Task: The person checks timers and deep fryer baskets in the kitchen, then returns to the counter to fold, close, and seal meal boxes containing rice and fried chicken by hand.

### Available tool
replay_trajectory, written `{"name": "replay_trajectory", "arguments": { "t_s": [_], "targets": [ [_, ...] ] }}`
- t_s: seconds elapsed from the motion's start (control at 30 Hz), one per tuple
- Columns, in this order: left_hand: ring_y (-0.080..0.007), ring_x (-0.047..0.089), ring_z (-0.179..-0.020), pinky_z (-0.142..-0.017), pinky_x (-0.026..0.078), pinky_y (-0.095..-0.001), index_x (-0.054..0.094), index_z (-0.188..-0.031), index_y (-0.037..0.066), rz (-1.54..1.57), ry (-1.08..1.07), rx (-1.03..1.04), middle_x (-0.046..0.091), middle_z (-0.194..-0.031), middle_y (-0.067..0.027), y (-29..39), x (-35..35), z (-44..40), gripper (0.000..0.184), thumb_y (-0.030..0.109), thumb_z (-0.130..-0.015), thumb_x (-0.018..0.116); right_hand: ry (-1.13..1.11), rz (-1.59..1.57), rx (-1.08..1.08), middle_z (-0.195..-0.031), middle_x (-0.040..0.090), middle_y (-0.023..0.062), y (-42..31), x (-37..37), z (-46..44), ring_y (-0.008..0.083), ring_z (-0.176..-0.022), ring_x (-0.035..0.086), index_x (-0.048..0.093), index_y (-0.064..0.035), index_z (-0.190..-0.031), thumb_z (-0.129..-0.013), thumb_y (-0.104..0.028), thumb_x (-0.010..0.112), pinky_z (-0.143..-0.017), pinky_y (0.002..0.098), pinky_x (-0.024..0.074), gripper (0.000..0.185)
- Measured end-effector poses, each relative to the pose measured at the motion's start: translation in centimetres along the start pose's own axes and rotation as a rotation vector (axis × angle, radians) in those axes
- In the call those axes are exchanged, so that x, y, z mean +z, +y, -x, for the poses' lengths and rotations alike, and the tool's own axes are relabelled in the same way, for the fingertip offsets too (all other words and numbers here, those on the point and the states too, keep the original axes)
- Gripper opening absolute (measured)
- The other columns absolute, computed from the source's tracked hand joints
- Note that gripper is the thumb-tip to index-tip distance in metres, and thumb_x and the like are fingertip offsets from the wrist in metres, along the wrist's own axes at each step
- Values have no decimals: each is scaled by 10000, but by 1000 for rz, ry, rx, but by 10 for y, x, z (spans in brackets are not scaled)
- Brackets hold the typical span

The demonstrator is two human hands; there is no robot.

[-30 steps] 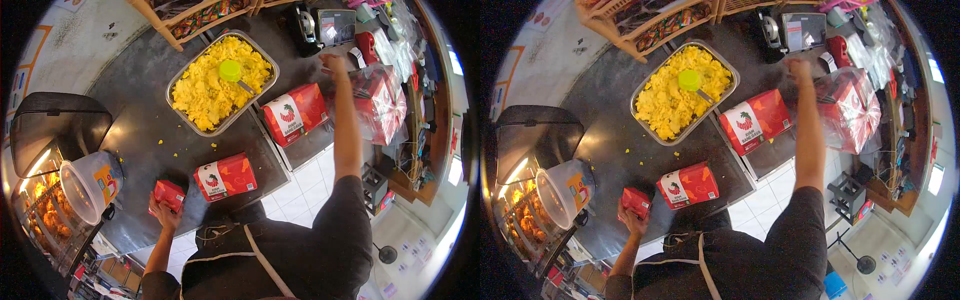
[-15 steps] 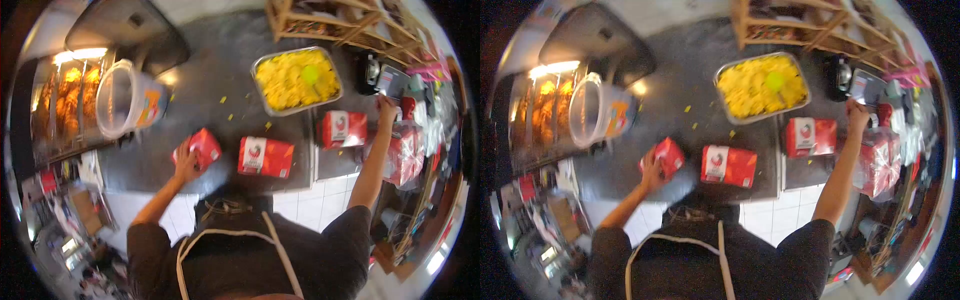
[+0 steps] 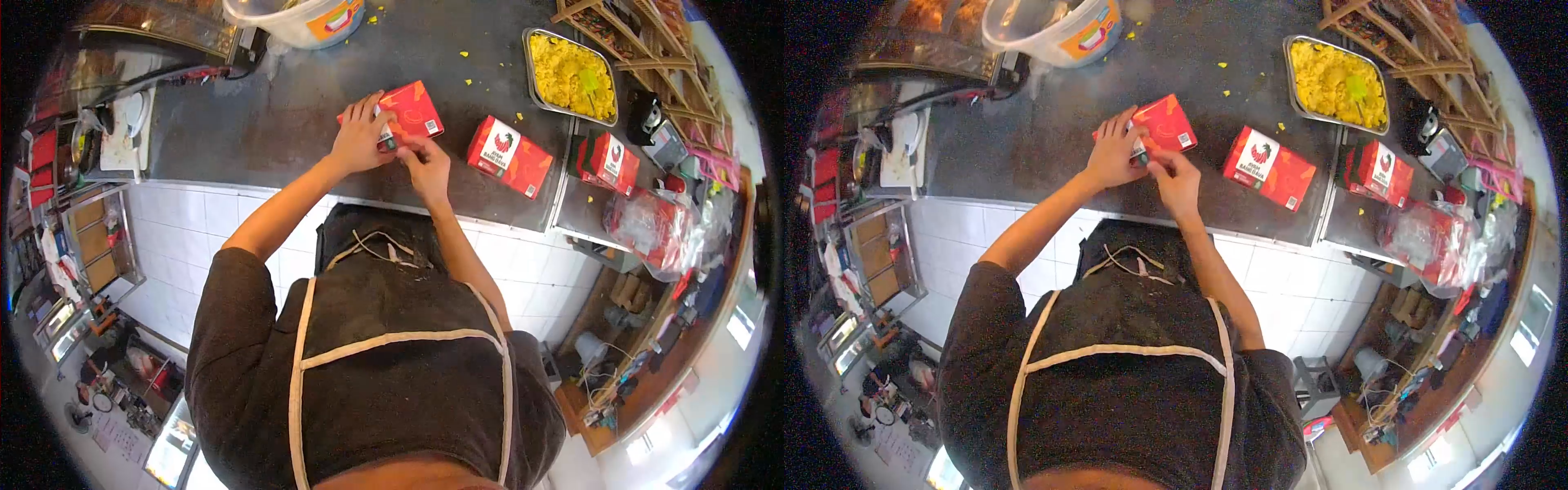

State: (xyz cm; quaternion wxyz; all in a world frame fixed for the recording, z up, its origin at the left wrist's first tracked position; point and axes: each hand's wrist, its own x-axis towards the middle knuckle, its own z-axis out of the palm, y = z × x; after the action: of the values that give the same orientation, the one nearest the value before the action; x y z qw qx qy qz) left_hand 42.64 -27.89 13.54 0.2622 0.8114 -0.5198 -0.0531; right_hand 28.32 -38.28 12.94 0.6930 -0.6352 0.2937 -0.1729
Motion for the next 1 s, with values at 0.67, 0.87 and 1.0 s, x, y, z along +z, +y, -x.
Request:
{"name": "replay_trajectory", "arguments": {
  "t_s": [0.67, 0.87, 1.0],
  "targets": [
    [-407, 377, -1262, -1022, 300, -533, 486, -1096, 147, 31, 52, 85, 391, -1356, -225, -11, 1, 15, 683, 296, -531, 838, 332, 555, -136, -635, 553, 73, 16, 23, 3, 141, -578, 553, 503, -14, -781, -732, -39, 743, -554, 304, 451, 247],
    [-404, 374, -1267, -1028, 293, -529, 477, -1095, 148, 46, 43, 89, 386, -1363, -227, -9, 4, 11, 655, 284, -547, 810, 303, 381, -120, -646, 551, 34, 70, 2, 9, 97, -559, 535, 488, -39, -798, -787, -15, 719, -500, 259, 420, 233],
    [-398, 374, -1270, -1028, 292, -519, 479, -1092, 152, 29, 41, 82, 386, -1366, -222, -10, 4, 11, 651, 282, -546, 808, 267, 161, -47, -678, 556, 20, 76, 4, 15, 83, -581, 538, 475, -52, -817, -818, -2, 694, -507, 236, 422, 225]
  ]
}}
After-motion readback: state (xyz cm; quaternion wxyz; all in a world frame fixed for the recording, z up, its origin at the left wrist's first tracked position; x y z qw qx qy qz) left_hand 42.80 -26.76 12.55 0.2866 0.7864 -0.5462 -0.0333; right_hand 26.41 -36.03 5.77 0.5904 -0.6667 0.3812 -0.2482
